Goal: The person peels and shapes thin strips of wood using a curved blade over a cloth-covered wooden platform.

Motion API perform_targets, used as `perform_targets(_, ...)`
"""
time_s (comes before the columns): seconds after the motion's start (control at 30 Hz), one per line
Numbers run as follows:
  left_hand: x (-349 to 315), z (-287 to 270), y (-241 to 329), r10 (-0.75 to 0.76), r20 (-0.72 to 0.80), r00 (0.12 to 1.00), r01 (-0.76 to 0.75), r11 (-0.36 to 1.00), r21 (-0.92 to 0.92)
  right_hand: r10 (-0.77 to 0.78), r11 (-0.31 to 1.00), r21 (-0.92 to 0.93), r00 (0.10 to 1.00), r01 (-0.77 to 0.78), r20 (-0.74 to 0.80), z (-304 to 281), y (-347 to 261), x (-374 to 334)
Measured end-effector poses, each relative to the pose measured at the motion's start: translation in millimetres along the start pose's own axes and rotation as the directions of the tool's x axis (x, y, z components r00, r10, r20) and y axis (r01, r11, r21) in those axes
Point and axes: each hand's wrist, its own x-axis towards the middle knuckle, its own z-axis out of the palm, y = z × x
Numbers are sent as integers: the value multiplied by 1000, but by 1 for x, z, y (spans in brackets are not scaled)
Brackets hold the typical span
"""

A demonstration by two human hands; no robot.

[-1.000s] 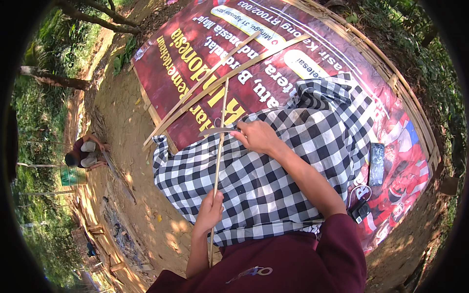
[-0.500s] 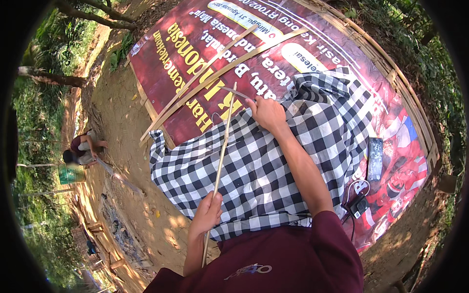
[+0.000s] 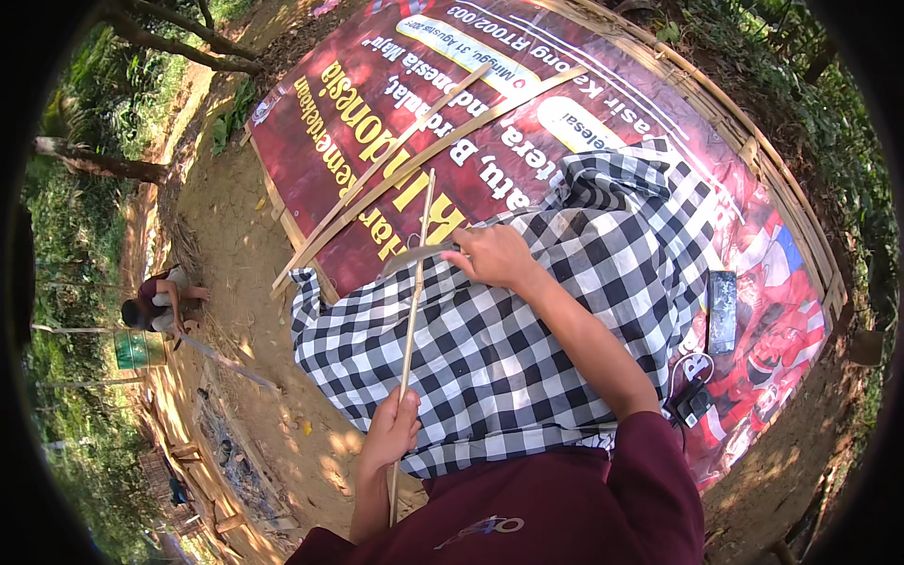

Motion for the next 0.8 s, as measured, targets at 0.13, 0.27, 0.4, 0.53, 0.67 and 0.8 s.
perform_targets(0.13, -2, -3, 6, -61, 40, 997, 62, 998, -18, 154, 988, -10, 986, -155, -65, -7, 12, 9)
perform_targets(0.27, -2, 1, 2, 2, -5, 1000, -2, 999, 33, -137, 990, 13, 990, 138, -37, 0, 1, -1)
perform_targets(0.4, -3, 1, 7, -52, 2, 999, 51, 998, 33, 235, 970, -33, 967, -239, -96, -4, 17, 16)
perform_targets(0.53, -5, -1, 1, 1, -48, 999, 4, 994, 110, -60, 998, 19, 997, 61, -49, -3, 2, 4)
perform_targets(0.67, -17, 8, 3, 22, 157, 987, -18, 999, -31, 476, 878, 169, 858, -449, -194, -5, 51, 28)
perform_targets(0.8, -15, 6, 5, -111, 121, 986, 132, 974, -186, 198, 976, 123, 964, -178, -177, -17, -1, 8)
